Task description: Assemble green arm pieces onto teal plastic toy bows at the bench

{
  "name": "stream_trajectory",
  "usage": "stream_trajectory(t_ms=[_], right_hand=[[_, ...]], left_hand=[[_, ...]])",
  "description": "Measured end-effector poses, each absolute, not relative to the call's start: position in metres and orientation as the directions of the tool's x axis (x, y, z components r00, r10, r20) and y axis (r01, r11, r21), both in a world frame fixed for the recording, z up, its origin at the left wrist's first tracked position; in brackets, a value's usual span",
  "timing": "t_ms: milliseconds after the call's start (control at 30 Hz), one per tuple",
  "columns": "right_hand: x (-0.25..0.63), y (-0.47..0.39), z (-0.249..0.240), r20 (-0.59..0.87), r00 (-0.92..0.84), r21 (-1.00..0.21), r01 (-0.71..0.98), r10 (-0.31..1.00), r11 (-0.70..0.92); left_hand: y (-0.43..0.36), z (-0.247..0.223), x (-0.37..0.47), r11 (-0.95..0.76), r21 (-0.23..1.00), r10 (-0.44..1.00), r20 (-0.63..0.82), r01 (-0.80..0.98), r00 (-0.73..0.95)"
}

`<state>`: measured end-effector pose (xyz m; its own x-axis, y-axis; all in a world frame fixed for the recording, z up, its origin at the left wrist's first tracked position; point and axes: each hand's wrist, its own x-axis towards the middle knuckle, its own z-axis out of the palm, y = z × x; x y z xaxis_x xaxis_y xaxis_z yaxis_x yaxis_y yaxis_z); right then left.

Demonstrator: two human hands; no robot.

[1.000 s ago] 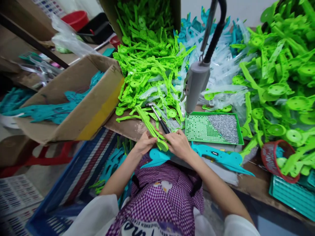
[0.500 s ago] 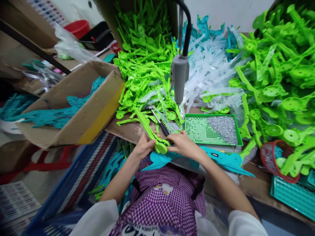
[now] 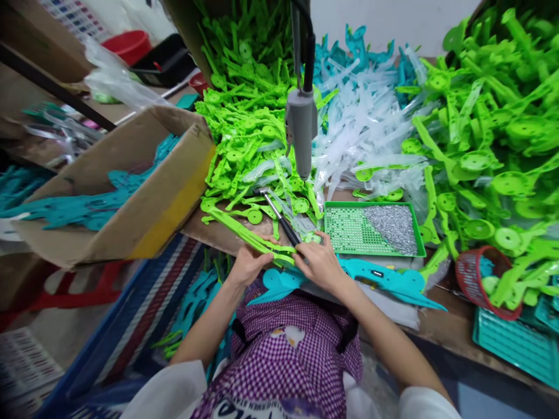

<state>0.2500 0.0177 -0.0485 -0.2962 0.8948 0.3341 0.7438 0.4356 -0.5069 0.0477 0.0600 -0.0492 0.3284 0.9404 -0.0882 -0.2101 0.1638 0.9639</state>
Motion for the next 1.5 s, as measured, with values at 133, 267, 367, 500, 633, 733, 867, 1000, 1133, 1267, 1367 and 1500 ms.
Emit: stream_trajectory(t_ms=[133,267,367,500,633,733,867,1000,1133,1267,1367,1500], right_hand=[[0.252,0.017,-0.046,0.335,-0.305,-0.444,0.783,0.891,0.435],[0.257,0.016,-0.043,0.396,-0.374,-0.375,0.768,0.839,0.519],[0.260,0.016,-0.044,0.386,-0.451,-0.401,0.704,0.805,0.586],[0.261,0.015,-0.047,0.392,-0.435,-0.439,0.685,0.810,0.581],[0.264,0.015,-0.038,0.291,-0.423,-0.618,0.601,0.858,0.507],[0.276,0.010,-0.027,0.133,-0.437,-0.827,0.446,0.890,0.343],[0.291,0.000,-0.029,0.104,-0.126,-0.900,0.409,0.987,0.148],[0.288,0.006,-0.046,0.190,0.034,-0.728,0.676,0.981,0.118],[0.278,0.022,-0.051,0.223,-0.042,-0.550,0.819,0.974,0.161],[0.289,0.019,-0.045,0.186,-0.026,-0.508,0.853,0.982,0.119],[0.314,-0.006,-0.042,0.225,0.129,-0.503,0.864,0.966,0.001],[0.356,-0.056,-0.046,0.271,0.422,-0.551,0.805,0.865,-0.220]], left_hand=[[0.058,-0.049,0.047,0.145,0.980,0.947,-0.097,-0.139,0.307],[0.055,-0.049,0.047,0.135,0.982,0.953,-0.093,-0.130,0.287],[0.054,-0.049,0.047,0.158,0.979,0.956,-0.118,-0.132,0.268],[0.054,-0.050,0.046,0.137,0.978,0.953,-0.086,-0.161,0.289],[0.054,-0.051,0.045,0.144,0.967,0.941,-0.068,-0.210,0.332],[0.052,-0.052,0.045,0.236,0.941,0.933,-0.150,-0.242,0.326],[0.053,-0.056,0.041,0.281,0.913,0.938,-0.195,-0.296,0.287],[0.057,-0.061,0.037,0.311,0.897,0.930,-0.219,-0.313,0.295],[0.060,-0.062,0.034,0.325,0.880,0.925,-0.219,-0.347,0.309],[0.059,-0.062,0.030,0.347,0.844,0.927,-0.243,-0.408,0.285],[0.061,-0.066,0.025,0.407,0.801,0.909,-0.308,-0.440,0.280],[0.073,-0.073,0.020,0.491,0.767,0.866,-0.379,-0.412,0.327]])
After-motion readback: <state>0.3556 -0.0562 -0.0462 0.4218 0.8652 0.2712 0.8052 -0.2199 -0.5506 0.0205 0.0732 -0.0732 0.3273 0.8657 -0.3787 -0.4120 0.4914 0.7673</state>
